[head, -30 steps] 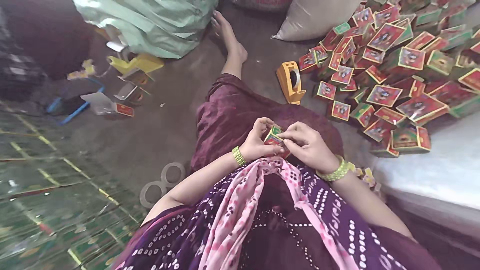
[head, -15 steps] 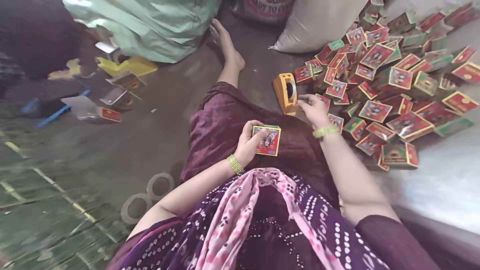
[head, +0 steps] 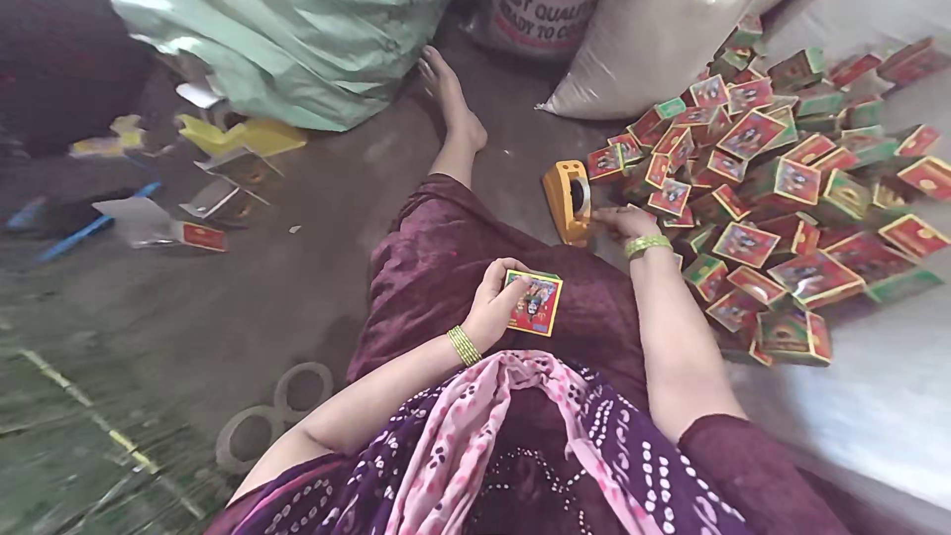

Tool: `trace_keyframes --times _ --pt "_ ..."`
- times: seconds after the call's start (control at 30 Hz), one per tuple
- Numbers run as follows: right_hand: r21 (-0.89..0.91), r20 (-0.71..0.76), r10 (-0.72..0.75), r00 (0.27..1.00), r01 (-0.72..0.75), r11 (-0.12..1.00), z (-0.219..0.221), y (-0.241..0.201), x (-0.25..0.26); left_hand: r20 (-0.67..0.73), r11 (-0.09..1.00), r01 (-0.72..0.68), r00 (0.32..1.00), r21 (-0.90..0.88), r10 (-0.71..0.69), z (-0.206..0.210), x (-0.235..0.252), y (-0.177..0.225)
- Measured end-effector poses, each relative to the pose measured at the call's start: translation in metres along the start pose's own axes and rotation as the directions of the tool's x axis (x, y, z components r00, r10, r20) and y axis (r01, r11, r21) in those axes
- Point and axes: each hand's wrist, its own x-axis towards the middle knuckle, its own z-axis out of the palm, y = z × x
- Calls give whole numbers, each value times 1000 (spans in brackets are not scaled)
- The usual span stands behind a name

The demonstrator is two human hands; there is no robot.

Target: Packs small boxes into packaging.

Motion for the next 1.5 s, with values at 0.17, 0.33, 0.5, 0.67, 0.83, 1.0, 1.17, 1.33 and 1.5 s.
trace_keyframes --times 0.17,0.33,0.5,0.67,0.83,1.0,1.17,1.33,1.5 --pt "-22 33 68 997 -68 997 5 19 -20 -22 1000 21 1000 -2 -21 0 -1 0" --pt "-119 11 19 1000 -17 993 14 24 -20 -28 1000 17 999 8 -17 2 -5 -3" --pt "-542 -91 -66 994 6 841 18 19 -29 -50 998 -1 999 60 4 1 -7 -5" --pt "-148 41 -224 974 228 962 19 5 -60 -63 991 -38 997 132 47 2 -11 -7" --pt "478 273 -467 841 302 825 37 -13 -186 -35 943 -100 993 318 117 1 -14 -7" --pt "492 284 -368 885 195 849 69 8 -217 -14 935 -97 994 342 109 5 -17 -10" --pt "505 246 -214 945 64 861 87 13 -210 -33 947 -120 990 297 136 9 -25 -9" --pt "368 110 -156 982 105 924 82 8 -209 121 950 -183 980 252 157 8 -39 -7" --pt "74 503 -339 795 352 933 56 19 -218 122 986 -142 984 87 131 2 -35 -10"
